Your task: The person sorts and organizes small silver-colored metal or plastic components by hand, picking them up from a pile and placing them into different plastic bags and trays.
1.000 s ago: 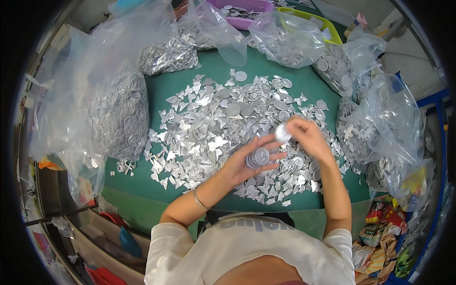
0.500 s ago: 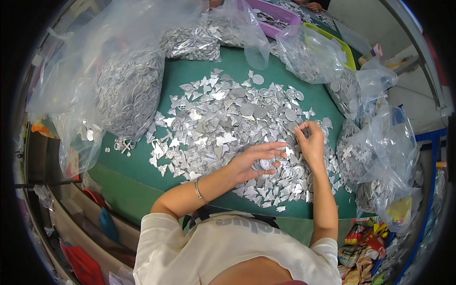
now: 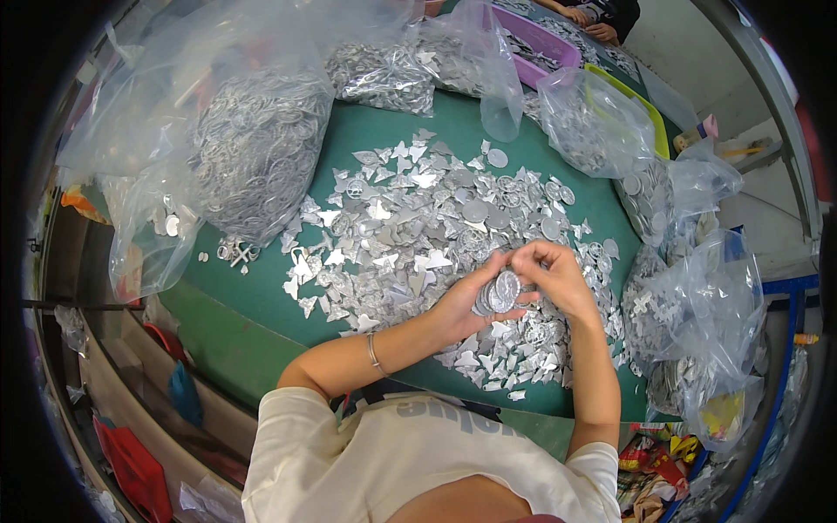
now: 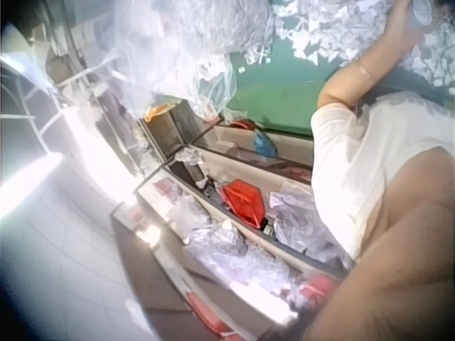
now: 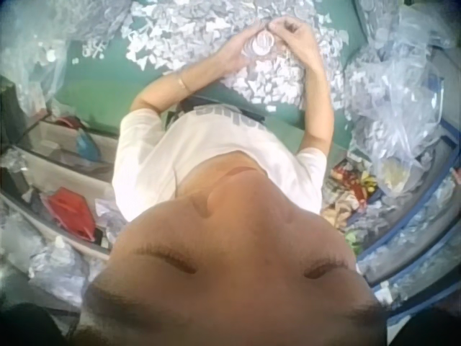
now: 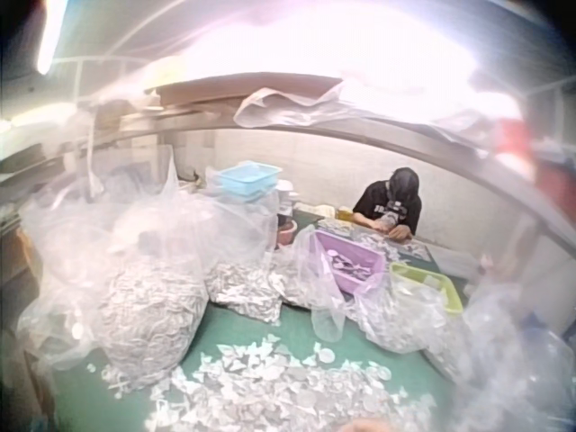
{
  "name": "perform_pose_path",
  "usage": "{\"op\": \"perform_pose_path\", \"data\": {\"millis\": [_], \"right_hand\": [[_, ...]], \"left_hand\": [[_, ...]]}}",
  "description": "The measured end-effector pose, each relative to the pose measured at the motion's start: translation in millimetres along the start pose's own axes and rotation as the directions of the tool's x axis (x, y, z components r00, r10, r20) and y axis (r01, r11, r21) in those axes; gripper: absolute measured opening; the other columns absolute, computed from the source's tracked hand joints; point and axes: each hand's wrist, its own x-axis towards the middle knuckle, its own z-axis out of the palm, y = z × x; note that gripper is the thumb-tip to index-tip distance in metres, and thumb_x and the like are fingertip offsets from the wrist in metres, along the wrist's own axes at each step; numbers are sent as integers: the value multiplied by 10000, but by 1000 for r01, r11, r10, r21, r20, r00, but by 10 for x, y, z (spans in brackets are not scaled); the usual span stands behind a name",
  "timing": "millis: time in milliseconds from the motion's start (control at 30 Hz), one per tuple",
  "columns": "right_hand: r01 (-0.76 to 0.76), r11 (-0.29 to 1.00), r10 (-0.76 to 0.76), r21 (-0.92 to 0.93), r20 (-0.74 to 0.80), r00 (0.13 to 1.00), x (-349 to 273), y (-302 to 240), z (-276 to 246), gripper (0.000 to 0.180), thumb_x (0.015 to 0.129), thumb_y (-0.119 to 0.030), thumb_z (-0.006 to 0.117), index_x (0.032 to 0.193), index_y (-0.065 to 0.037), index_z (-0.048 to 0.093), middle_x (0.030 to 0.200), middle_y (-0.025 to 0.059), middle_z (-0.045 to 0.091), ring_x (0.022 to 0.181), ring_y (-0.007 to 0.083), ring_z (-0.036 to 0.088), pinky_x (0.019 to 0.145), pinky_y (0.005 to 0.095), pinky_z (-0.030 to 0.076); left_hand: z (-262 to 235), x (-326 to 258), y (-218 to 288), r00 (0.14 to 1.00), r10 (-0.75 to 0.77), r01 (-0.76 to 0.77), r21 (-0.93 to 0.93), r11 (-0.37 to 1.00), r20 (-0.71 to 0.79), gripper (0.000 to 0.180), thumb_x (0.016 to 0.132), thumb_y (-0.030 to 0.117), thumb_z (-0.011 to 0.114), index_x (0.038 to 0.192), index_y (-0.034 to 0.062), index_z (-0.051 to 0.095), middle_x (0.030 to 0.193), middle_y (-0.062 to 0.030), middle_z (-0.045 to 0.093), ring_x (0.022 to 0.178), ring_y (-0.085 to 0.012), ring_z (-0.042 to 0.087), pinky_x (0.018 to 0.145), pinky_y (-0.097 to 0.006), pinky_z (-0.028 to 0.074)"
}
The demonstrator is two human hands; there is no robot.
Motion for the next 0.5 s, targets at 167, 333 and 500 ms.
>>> {"op": "perform_pose_path", "data": {"millis": [167,333,500], "right_hand": [[391,735,-567,-554,-188,802,431,-60,79,251,736,-117,669,944,9,604,867,105,588,783,230,553,731,321,424],[397,561,-587,-726,-11,810,587,107,21,242,711,-108,671,918,5,618,831,132,604,775,339,551,740,391,427],[294,917,-366,-269,-275,889,348,-107,-99,94,785,-76,631,826,6,609,744,27,616,684,127,550,614,278,420]], "left_hand": [[-287,154,-105,968,-45,50,-13,999,249,215,898,280,493,992,93,541,843,-26,508,706,-125,490,536,-231,382],[-185,96,-80,975,-52,42,49,998,218,186,878,261,515,948,89,516,824,-8,476,672,-104,447,519,-219,318],[-150,73,-55,982,23,-26,17,1000,187,496,914,351,433,1330,89,367,1134,-59,529,869,-150,514,673,-268,421]]}}
